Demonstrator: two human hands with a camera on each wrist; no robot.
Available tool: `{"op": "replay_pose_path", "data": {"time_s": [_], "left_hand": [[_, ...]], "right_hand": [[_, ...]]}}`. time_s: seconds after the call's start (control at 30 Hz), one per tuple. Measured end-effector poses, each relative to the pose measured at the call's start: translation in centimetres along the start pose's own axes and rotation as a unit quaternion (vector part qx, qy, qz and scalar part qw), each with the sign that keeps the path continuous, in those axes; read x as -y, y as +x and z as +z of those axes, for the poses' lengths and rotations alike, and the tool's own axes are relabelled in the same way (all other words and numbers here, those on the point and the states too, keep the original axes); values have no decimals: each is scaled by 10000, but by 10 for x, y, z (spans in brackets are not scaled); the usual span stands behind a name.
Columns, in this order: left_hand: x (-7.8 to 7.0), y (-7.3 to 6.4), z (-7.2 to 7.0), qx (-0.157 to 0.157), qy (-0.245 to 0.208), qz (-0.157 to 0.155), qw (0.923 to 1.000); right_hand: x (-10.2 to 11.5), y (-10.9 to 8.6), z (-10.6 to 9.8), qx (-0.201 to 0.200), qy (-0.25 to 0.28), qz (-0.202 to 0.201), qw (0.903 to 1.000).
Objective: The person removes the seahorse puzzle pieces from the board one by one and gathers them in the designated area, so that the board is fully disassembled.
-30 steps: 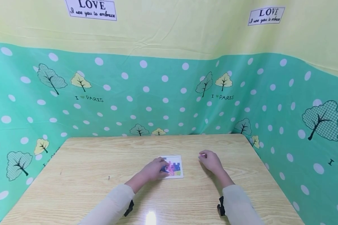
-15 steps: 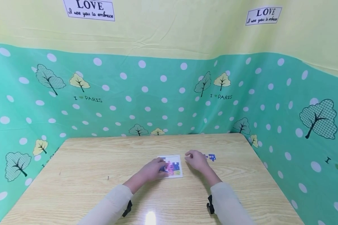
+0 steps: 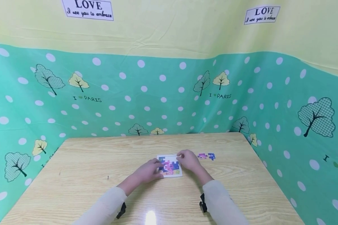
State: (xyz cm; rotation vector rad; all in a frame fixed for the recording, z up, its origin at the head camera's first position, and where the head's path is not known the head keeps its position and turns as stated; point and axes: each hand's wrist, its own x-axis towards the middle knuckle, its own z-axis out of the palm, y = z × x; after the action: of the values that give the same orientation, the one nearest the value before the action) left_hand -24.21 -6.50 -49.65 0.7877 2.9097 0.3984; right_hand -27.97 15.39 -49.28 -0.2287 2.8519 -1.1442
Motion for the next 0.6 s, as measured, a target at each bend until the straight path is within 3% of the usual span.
{"op": "replay_pose_path", "data": {"time_s": [0.6], "left_hand": [[2, -5, -2, 109, -19, 13, 9999]], "right_hand": [[20, 3, 17, 222, -48, -410, 9989]]}}
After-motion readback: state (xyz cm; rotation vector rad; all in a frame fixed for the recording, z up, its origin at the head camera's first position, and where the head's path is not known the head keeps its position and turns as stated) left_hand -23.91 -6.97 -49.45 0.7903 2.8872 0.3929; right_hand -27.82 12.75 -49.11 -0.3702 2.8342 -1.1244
